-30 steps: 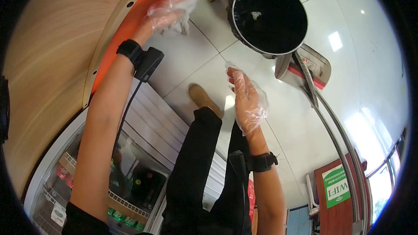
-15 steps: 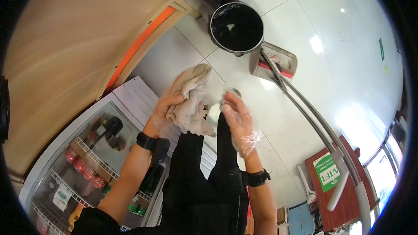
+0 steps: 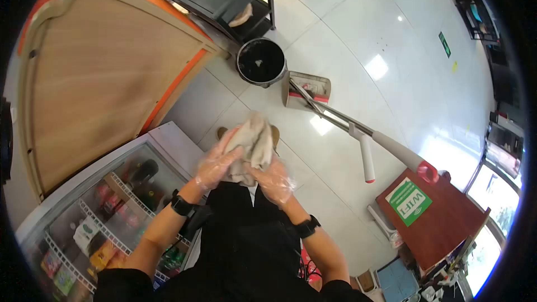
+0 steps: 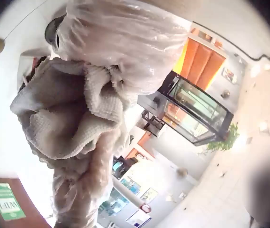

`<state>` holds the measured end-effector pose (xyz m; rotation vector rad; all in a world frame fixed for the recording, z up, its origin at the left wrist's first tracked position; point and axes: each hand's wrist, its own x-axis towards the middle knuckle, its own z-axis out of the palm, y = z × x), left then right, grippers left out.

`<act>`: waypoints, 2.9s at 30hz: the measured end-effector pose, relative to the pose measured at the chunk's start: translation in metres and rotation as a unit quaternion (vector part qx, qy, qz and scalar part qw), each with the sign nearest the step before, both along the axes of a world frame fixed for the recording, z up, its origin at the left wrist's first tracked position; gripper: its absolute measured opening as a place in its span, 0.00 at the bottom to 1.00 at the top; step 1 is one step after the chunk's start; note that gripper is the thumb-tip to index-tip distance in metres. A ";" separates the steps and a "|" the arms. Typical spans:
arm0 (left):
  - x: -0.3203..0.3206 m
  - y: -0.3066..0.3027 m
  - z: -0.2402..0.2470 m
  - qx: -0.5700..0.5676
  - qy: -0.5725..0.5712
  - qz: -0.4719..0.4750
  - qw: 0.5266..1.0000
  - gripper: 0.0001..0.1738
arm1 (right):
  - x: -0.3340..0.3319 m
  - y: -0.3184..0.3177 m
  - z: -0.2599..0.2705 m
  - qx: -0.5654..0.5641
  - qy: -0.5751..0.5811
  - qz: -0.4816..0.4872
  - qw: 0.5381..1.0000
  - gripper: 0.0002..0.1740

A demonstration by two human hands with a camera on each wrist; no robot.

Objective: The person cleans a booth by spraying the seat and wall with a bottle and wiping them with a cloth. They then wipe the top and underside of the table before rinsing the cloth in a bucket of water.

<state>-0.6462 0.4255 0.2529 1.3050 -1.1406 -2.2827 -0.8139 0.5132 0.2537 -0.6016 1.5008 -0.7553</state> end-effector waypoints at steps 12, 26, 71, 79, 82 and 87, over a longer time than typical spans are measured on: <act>0.019 0.025 0.047 0.226 0.124 0.271 0.928 0.35 | -0.141 0.100 0.170 0.022 0.502 -0.045 0.863 0.13; 0.150 0.100 0.095 0.097 0.143 0.472 0.864 0.28 | -0.232 0.019 0.028 0.086 0.400 0.065 0.910 0.59; 0.193 0.204 0.070 0.134 0.130 0.659 0.729 0.28 | 0.144 -0.126 0.031 0.081 -0.119 -0.172 0.975 0.44; 0.199 0.203 0.076 0.094 0.145 0.675 0.717 0.30 | 0.193 -0.170 0.010 0.120 -0.168 -0.089 0.974 0.07; 0.205 0.203 0.083 0.079 0.144 0.683 0.712 0.30 | 0.200 -0.177 0.012 0.127 -0.200 -0.108 0.965 0.05; 0.208 0.195 0.118 0.077 0.163 0.686 0.705 0.29 | 0.207 -0.182 -0.001 0.156 -0.237 -0.097 0.954 0.07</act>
